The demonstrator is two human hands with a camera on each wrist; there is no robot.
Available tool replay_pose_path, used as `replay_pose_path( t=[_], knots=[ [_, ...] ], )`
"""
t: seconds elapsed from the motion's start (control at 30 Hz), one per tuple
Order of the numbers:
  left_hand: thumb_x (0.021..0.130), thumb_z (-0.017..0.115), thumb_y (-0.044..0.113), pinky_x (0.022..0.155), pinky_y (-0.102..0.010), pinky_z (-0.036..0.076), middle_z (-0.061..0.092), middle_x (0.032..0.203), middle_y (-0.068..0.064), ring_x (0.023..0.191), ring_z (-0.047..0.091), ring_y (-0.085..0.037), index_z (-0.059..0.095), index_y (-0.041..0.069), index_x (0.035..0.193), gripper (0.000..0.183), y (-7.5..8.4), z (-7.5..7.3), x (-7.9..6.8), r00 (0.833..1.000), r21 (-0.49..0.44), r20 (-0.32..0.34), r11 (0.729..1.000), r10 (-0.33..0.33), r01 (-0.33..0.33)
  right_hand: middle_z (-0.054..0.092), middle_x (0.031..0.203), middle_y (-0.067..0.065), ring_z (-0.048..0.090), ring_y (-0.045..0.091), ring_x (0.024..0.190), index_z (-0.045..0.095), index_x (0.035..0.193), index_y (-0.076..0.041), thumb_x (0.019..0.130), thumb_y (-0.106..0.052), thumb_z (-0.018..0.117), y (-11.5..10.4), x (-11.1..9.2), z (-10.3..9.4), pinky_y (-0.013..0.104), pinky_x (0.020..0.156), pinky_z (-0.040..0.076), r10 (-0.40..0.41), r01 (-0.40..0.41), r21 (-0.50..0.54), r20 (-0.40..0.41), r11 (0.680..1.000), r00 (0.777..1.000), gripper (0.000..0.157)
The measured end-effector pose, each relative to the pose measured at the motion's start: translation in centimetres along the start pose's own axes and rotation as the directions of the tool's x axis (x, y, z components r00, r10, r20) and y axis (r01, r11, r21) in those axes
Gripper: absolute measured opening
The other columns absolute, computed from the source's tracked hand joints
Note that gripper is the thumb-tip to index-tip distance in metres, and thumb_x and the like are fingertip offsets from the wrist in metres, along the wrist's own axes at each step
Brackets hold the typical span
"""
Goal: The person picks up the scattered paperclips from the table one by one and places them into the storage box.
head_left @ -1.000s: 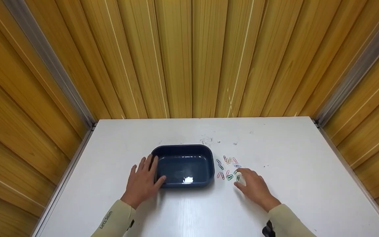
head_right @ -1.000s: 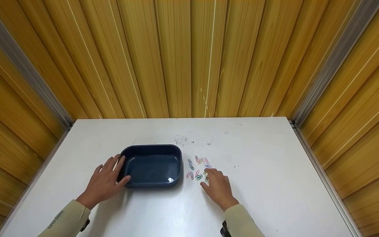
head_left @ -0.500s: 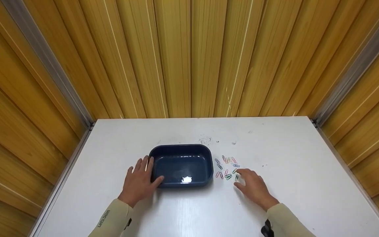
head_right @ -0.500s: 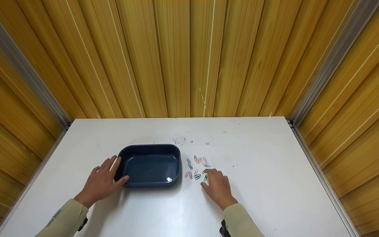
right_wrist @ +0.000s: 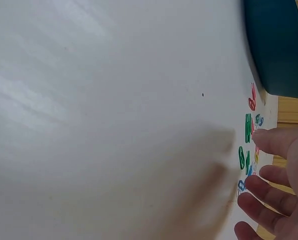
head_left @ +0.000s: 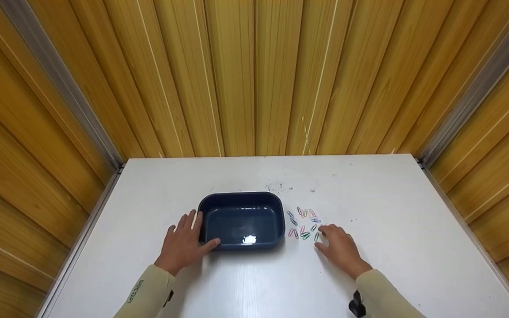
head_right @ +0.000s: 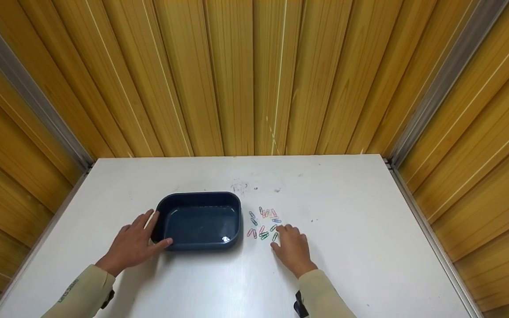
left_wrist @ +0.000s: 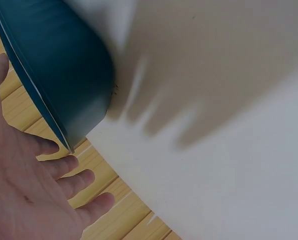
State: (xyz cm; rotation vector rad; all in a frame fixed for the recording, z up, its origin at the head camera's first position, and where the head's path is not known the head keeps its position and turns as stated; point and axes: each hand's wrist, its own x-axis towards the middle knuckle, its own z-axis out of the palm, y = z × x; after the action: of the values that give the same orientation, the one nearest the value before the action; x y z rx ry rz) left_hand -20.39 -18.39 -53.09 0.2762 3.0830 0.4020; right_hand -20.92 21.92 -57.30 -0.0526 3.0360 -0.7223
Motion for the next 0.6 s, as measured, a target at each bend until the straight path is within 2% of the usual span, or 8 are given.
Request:
replay_pose_path(
  t=[0.3,0.6],
  knots=[
    [0.084,0.051,0.073,0.109,-0.064,0.030,0.029,0.157,-0.019,0.143,0.031,-0.039,0.028,0.004,0.152,0.099,-0.22,0.30,-0.01,0.999,-0.002,0.037,1.000,-0.021,0.021,0.064,0.110,0.007,0.059,0.025,0.105,0.064,0.119,-0.006,0.082,-0.019,0.076,0.28,0.13,0.00,0.047,0.092,0.046,-0.001,0.001,-0.024,0.000,1.000,1.000,0.041],
    [0.082,0.051,0.074,0.108,-0.062,0.032,0.031,0.156,-0.019,0.142,0.032,-0.038,0.029,0.002,0.151,0.101,-0.37,0.21,0.14,0.999,-0.004,0.027,1.000,-0.018,0.018,0.064,0.110,0.009,0.059,0.028,0.104,0.065,0.117,-0.004,0.081,-0.020,0.076,0.73,0.66,0.45,0.048,0.090,0.046,-0.006,0.006,-0.036,-0.008,0.999,1.000,0.040]
  ],
)
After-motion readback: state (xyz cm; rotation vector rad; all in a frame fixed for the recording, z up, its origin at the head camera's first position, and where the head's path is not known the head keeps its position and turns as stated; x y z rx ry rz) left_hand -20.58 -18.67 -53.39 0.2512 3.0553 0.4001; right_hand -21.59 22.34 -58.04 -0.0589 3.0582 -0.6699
